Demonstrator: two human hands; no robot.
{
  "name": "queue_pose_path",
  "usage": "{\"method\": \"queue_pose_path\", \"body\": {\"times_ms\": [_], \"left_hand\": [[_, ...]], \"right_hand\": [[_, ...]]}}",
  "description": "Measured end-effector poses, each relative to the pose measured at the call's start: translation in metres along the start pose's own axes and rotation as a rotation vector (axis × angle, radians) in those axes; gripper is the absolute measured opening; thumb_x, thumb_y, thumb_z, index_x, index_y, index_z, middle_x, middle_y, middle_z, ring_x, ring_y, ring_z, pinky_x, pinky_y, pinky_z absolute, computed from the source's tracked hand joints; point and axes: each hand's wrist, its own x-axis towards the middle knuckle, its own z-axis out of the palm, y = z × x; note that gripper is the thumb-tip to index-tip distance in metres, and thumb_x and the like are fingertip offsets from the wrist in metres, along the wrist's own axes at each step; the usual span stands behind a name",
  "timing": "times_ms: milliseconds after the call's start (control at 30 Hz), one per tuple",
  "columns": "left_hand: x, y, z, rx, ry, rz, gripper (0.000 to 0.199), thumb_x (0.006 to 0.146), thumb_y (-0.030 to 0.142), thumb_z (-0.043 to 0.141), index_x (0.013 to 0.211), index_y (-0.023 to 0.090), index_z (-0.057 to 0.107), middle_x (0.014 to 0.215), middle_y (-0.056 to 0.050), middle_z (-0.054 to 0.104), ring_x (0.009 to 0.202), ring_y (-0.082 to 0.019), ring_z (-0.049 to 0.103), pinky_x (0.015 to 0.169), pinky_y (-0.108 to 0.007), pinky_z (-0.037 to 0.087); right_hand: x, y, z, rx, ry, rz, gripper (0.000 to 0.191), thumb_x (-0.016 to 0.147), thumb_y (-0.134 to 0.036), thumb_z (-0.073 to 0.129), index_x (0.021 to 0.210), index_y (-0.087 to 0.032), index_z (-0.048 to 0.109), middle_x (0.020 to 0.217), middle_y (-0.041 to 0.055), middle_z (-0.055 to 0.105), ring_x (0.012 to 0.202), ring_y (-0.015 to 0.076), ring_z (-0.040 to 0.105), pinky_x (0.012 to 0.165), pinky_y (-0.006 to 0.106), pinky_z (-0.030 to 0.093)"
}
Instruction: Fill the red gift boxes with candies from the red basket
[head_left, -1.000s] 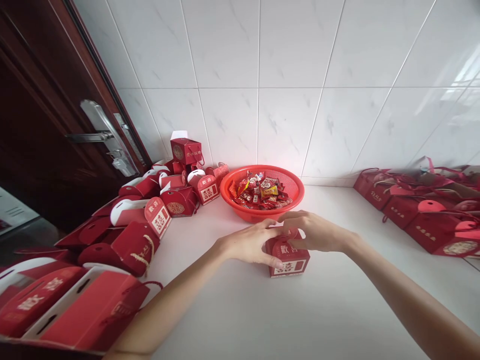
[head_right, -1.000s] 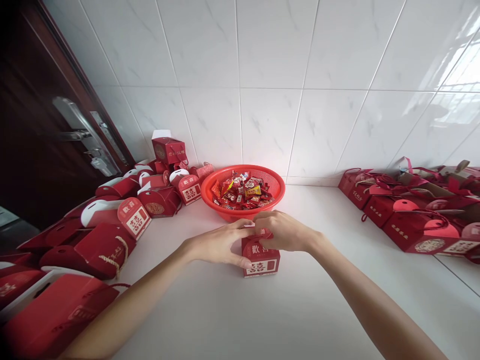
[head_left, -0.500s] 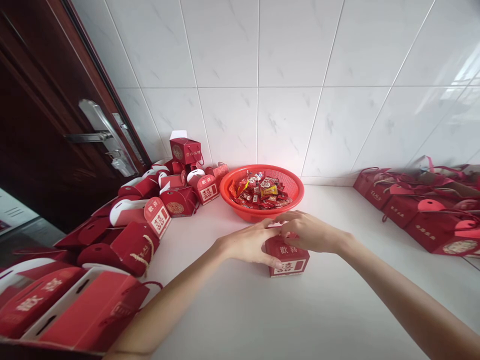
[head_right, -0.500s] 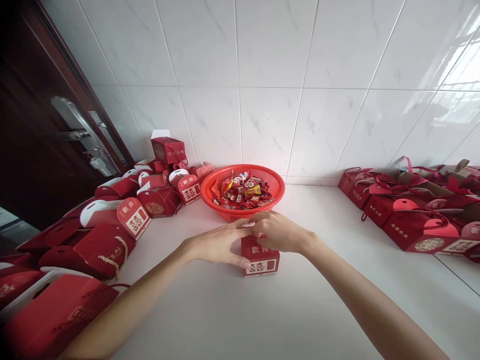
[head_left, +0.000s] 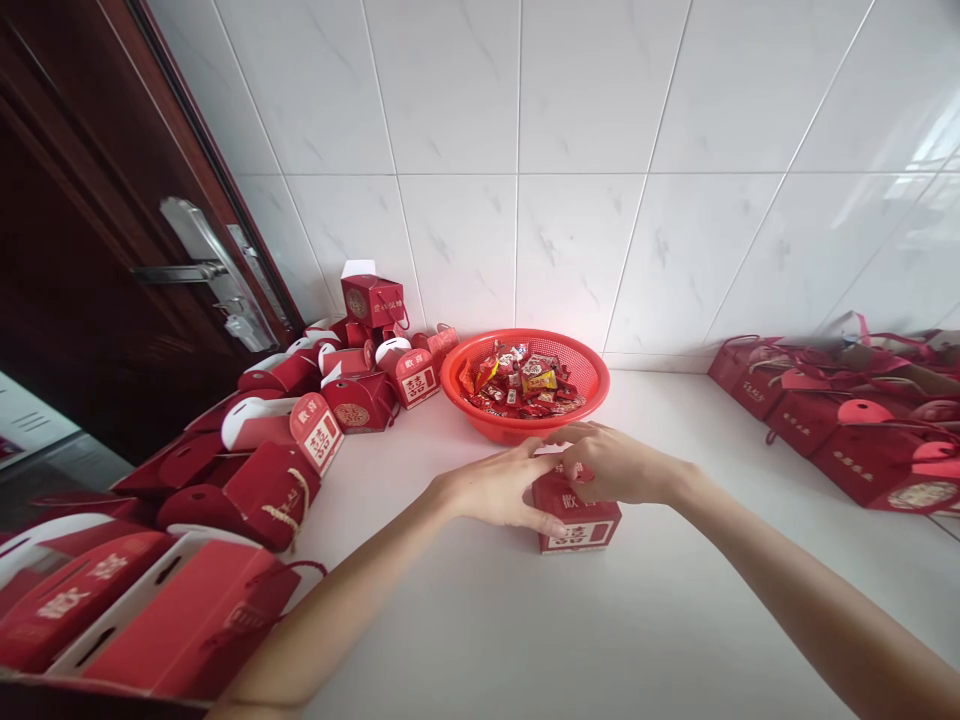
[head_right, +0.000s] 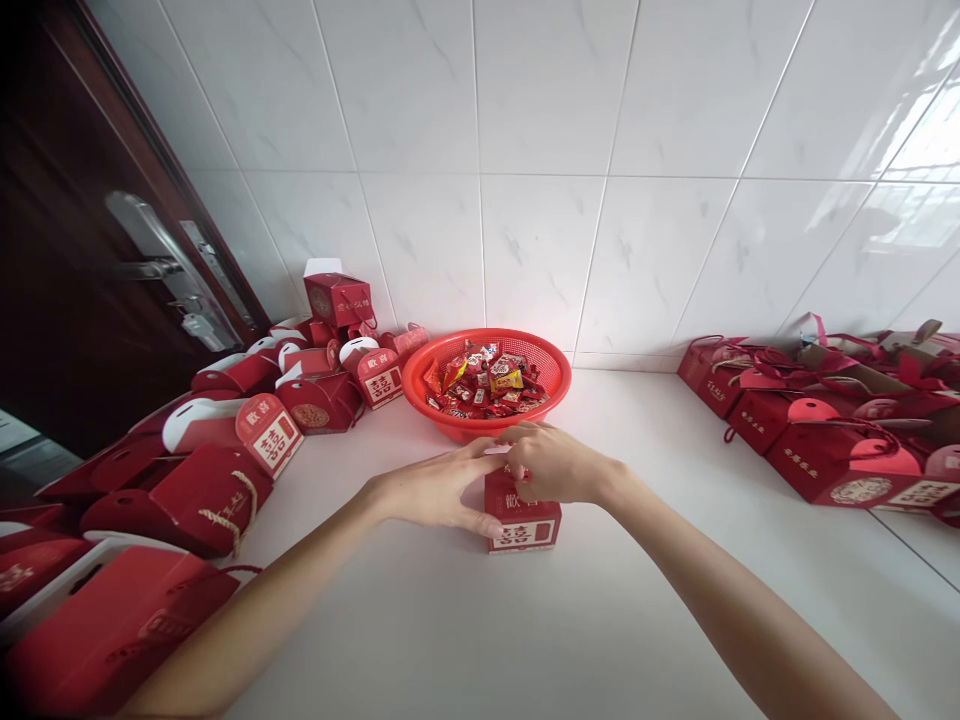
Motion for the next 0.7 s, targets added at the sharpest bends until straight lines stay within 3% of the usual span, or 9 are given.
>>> {"method": "queue_pose_path", "body": {"times_ms": [167, 433, 700], "left_hand": [[0.0, 0.002, 0.001, -0.015, 0.004, -0.017, 0.093, 0.073, 0.063, 0.078, 0.154, 0.039, 0.038, 0.164, -0.008, 0.032, 0.148, -0.039, 0.036, 0.114, -0.052, 0.041], [0.001, 0.01, 0.003, -0.055, 0.079, 0.002, 0.087, 0.077, 0.064, 0.074, 0.153, 0.037, 0.039, 0.158, -0.009, 0.04, 0.144, -0.038, 0.04, 0.113, -0.052, 0.04], [0.008, 0.008, 0.014, -0.068, 0.057, 0.024, 0.082, 0.074, 0.057, 0.079, 0.145, 0.032, 0.047, 0.149, -0.01, 0.049, 0.136, -0.036, 0.048, 0.107, -0.046, 0.046]], "right_hand": [[-0.001, 0.003, -0.005, 0.096, 0.0, 0.012, 0.014, 0.065, -0.006, 0.068, 0.07, -0.018, 0.073, 0.12, 0.0084, 0.071, 0.097, 0.0251, 0.068, 0.074, 0.031, 0.052], [-0.012, 0.004, -0.025, 0.087, 0.024, 0.029, 0.011, 0.065, -0.008, 0.069, 0.066, -0.02, 0.07, 0.123, 0.008, 0.069, 0.114, 0.0308, 0.065, 0.086, 0.036, 0.052], [-0.011, 0.008, -0.009, 0.041, -0.008, 0.041, 0.014, 0.065, -0.007, 0.067, 0.071, -0.019, 0.072, 0.135, 0.0103, 0.066, 0.112, 0.0312, 0.067, 0.084, 0.036, 0.053]]}}
